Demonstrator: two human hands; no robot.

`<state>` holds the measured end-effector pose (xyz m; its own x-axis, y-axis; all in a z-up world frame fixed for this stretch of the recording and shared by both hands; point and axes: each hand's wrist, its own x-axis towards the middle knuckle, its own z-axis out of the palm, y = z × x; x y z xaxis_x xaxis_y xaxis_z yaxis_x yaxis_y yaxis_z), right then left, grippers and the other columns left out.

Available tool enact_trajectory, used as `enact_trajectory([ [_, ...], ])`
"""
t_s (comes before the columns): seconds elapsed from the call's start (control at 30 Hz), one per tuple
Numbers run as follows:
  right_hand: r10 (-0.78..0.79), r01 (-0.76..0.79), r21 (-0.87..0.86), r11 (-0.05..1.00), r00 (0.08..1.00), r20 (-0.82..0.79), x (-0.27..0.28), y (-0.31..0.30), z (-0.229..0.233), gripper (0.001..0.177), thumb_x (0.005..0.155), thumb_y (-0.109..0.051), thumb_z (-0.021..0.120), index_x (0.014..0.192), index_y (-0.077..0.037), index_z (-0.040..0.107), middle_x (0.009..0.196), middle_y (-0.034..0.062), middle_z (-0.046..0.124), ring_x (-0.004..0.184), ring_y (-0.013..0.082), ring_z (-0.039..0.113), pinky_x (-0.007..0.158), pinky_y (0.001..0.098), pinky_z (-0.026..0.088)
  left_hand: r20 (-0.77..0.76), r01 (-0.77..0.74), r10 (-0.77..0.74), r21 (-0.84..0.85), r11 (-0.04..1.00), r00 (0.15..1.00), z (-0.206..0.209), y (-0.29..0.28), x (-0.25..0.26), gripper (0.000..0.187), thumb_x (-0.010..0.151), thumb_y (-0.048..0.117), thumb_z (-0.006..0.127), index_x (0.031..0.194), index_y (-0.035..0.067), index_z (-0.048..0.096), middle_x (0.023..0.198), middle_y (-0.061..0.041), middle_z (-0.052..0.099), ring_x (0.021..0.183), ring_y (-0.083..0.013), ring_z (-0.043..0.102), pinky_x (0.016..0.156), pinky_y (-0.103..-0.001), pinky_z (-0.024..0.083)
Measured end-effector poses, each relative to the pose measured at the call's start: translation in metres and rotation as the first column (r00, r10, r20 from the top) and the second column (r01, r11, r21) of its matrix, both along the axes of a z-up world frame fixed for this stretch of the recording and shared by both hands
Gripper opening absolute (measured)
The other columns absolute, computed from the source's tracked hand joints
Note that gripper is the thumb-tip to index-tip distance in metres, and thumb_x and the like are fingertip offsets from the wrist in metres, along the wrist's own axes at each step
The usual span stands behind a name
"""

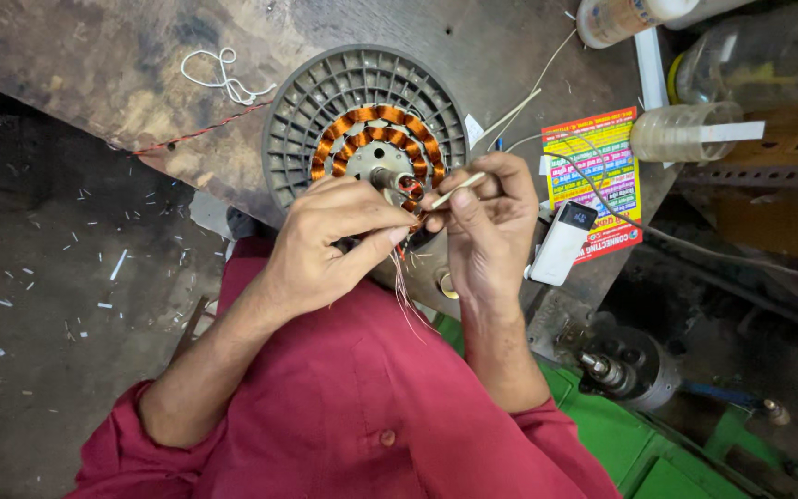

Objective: The person works on a motor stator, using shears to cut wires and a wooden stick to manipulate the copper windings. They strip wire insulation and insert the stick into the stator slots to adjust the coils.

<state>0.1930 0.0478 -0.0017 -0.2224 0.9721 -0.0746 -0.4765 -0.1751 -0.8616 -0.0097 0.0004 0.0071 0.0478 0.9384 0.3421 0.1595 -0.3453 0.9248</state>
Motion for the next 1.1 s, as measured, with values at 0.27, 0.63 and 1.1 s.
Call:
enact_trajectory([
  [0.27,0.049,-0.050,0.036,0.998,0.999,0.024,0.000,-0.002,-0.001,0.033,0.099,-0.003,0.076,0.126,-0.003,0.056,0.102,0.0144,0.070,0.090,0.0254,0.074,0.070,0.0332,0.059,-0.013,-0.010,0.009,-0.026,1.000,1.000,0.000,0.000,0.002,0.010,0.091,0.007,0.073,0.101,0.007,0.075,0.080,-0.004,0.062,0.077,-0.0212,0.058,0.074,-0.036,0.043],
  [0.63,-0.016,0.013,0.026,1.000,0.995,0.094,-0.002,-0.007,0.003,0.032,0.097,-0.004,0.075,0.125,-0.004,0.059,0.101,0.0134,0.070,0.087,0.0220,0.071,0.069,0.0305,0.057,-0.010,-0.014,0.014,-0.053,0.999,1.000,-0.001,0.002,0.003,0.008,0.094,0.010,0.072,0.099,0.005,0.074,0.083,-0.006,0.065,0.080,-0.0221,0.061,0.076,-0.037,0.045],
  [1.1,-0.499,-0.493,0.778,0.389,0.598,0.628,-0.011,0.010,0.029,0.027,0.074,0.005,0.083,0.098,-0.001,0.072,0.091,0.0105,0.067,0.075,0.0239,0.064,0.064,0.0353,0.049,0.064,0.111,-0.098,-0.229,0.967,0.993,0.010,0.011,-0.009,0.016,0.092,0.014,0.074,0.104,0.004,0.077,0.089,-0.010,0.076,0.080,-0.0206,0.074,0.075,-0.032,0.056],
])
